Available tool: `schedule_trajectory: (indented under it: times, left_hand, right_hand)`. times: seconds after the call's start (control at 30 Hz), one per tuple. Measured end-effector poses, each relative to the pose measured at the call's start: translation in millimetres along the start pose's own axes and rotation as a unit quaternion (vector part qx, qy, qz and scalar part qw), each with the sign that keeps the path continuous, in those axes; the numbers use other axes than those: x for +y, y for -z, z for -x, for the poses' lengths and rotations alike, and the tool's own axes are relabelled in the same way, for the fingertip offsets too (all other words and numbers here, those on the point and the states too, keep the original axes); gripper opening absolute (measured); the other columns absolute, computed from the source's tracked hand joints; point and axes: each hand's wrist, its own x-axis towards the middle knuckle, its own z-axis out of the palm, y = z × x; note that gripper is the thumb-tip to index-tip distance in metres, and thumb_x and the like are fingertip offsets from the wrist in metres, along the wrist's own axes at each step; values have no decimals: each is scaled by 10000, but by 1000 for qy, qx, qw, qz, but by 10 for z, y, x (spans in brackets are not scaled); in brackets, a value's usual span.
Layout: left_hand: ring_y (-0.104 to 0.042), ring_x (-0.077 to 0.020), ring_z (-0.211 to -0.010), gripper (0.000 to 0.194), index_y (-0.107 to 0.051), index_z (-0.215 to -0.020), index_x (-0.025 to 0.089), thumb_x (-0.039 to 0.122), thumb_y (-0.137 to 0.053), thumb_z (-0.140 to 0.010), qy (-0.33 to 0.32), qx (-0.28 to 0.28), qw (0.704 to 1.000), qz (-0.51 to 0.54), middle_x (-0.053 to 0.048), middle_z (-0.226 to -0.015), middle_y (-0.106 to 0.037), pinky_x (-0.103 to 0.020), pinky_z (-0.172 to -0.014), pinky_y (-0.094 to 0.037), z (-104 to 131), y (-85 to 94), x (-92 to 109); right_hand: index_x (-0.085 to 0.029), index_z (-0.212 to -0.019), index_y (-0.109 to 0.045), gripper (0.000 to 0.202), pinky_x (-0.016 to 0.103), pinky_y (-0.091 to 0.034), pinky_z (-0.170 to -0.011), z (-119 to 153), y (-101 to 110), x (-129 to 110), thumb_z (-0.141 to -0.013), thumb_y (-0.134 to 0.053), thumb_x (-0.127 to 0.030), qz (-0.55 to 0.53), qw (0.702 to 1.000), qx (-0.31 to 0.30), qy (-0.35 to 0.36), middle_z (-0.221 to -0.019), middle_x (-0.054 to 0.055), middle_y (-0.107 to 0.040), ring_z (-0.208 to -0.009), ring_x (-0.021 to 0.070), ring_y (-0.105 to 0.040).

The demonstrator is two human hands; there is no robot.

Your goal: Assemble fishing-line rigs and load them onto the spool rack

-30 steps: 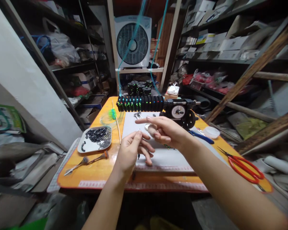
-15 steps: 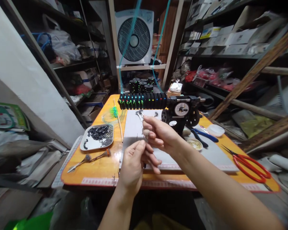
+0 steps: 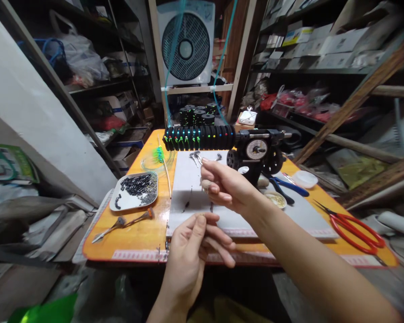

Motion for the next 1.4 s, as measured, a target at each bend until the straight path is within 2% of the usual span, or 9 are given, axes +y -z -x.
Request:
schedule_trajectory:
  times: [0.13, 0.27, 0.53, 0.8, 1.2, 1.3, 1.4]
  left_hand:
    - [-679, -134, -438, 223, -694, -866, 118, 293, -585, -949, 10, 22, 1000, 5, -39, -594, -741, -202, -510, -528, 55, 8, -20]
    - [-674, -139, -421, 283, -693, -829, 118, 296, -528, -976, 14, 19, 1000, 19, -38, -549, -725, -196, -488, -513, 101, 4, -42]
    - [-698, -160, -451, 267, -719, -823, 121, 337, -607, -933, 19, 0, 999, 49, -53, -571, -741, -192, -472, -522, 108, 46, -87]
    - [-704, -159, -484, 259, -726, -787, 114, 363, -712, -856, 36, 2, 997, 61, -79, -595, -753, -156, -419, -495, 156, -14, -53]
    - [-717, -178, -511, 293, -722, -788, 114, 360, -627, -916, 32, -30, 996, 81, -97, -633, -768, -180, -423, -509, 187, 47, -115]
    - [-710, -161, -507, 294, -707, -774, 117, 333, -592, -937, 33, -20, 997, 62, -99, -650, -773, -186, -466, -513, 180, 46, -95]
    - [-693, -149, -491, 289, -677, -762, 117, 322, -575, -939, 16, 6, 1000, -5, -110, -671, -774, -207, -511, -516, 133, 55, -85]
  right_hand:
    - [-186, -623, -410, 425, 78, -184, -240, 3, 22, 6, -979, -454, -414, 2, 1000, 6, -4, -415, -73, -454, -243, 5, -206]
    - [-187, -622, -409, 432, 79, -176, -242, 11, 8, 5, -985, -441, -420, 3, 1000, 11, -10, -407, -73, -447, -240, 4, -207]
    - [-187, -624, -414, 437, 79, -174, -237, 25, 2, 3, -1000, -405, -410, 4, 1000, 10, -12, -405, -69, -452, -239, 6, -204]
    - [-191, -634, -415, 413, 88, -162, -242, 24, 36, 10, -976, -458, -420, 5, 1000, 6, -4, -416, -73, -455, -240, 7, -211]
    - [-192, -634, -414, 418, 90, -168, -250, 30, 35, 1, -955, -498, -447, 18, 1000, 0, 4, -426, -78, -451, -245, 5, -218]
    - [-188, -635, -429, 415, 89, -174, -252, 34, 39, -1, -961, -482, -440, 29, 1000, 0, 10, -429, -73, -464, -243, 3, -226]
    - [-171, -677, -503, 368, 85, -175, -260, 50, 36, -17, -951, -510, -416, 52, 998, 6, 28, -436, -62, -500, -242, 0, -257]
